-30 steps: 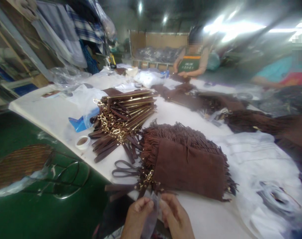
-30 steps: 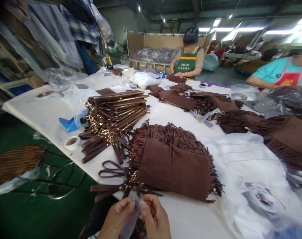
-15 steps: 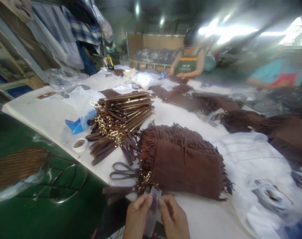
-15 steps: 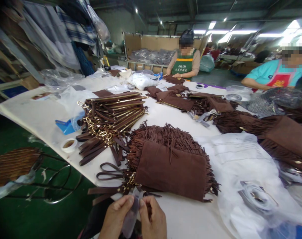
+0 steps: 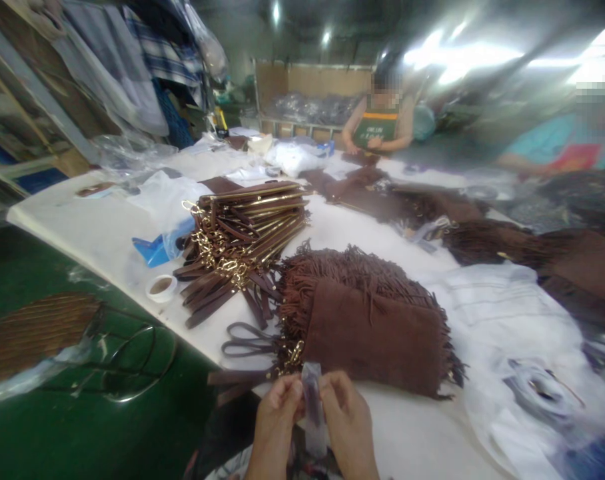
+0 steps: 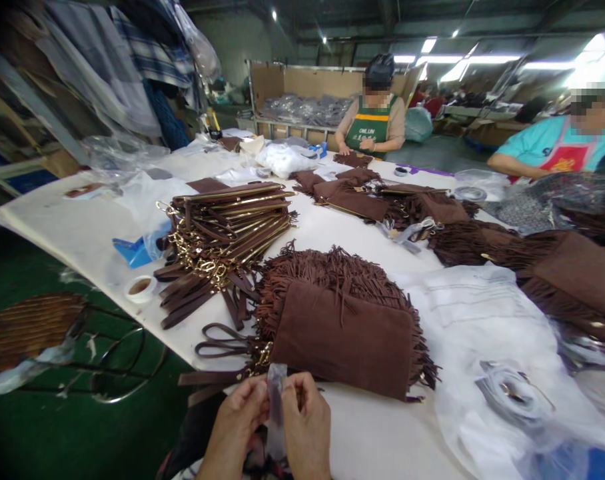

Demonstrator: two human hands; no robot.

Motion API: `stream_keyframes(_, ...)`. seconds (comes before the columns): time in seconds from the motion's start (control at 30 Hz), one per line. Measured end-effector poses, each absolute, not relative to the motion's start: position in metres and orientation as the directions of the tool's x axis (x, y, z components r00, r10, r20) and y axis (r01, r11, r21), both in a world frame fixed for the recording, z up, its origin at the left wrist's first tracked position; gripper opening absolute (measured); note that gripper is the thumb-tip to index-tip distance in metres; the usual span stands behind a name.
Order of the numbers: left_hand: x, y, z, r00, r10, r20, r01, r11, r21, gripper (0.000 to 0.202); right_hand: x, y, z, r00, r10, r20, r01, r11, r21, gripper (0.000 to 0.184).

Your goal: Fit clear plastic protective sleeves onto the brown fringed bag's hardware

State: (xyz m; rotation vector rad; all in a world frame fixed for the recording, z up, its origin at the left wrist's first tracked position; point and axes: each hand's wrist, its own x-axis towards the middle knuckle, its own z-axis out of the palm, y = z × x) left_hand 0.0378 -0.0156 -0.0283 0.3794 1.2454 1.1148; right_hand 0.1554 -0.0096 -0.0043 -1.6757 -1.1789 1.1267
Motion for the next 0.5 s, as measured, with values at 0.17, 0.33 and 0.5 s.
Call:
stream_keyframes(0.17, 0.045, -0.011, -0.017, -0.167, 0.83, -0.533, -0.406, 0.435, 0.804, 0.05, 0.151, -0.009, -0.003, 0.238, 0.958, -0.159, 0.323, -0.232, -0.917, 0.027)
stream_keyframes(0.33, 0.046, -0.006, 0.004, -0.135, 0.842, -0.522, -0.38, 0.443, 0.812, 0.038, 0.149, -0.01, 0.002, 0.258, 0.952, -0.164, 0.352, -0.25, -0.902, 0.031)
stream_keyframes(0.5, 0.048, 0.006, 0.008, -0.16, 0.836, -0.525, -0.371, 0.443, 0.816, 0.031, 0.147, -0.01, 0.002, 0.223, 0.963, -0.154, 0.368, -0.229, -0.901, 0.032)
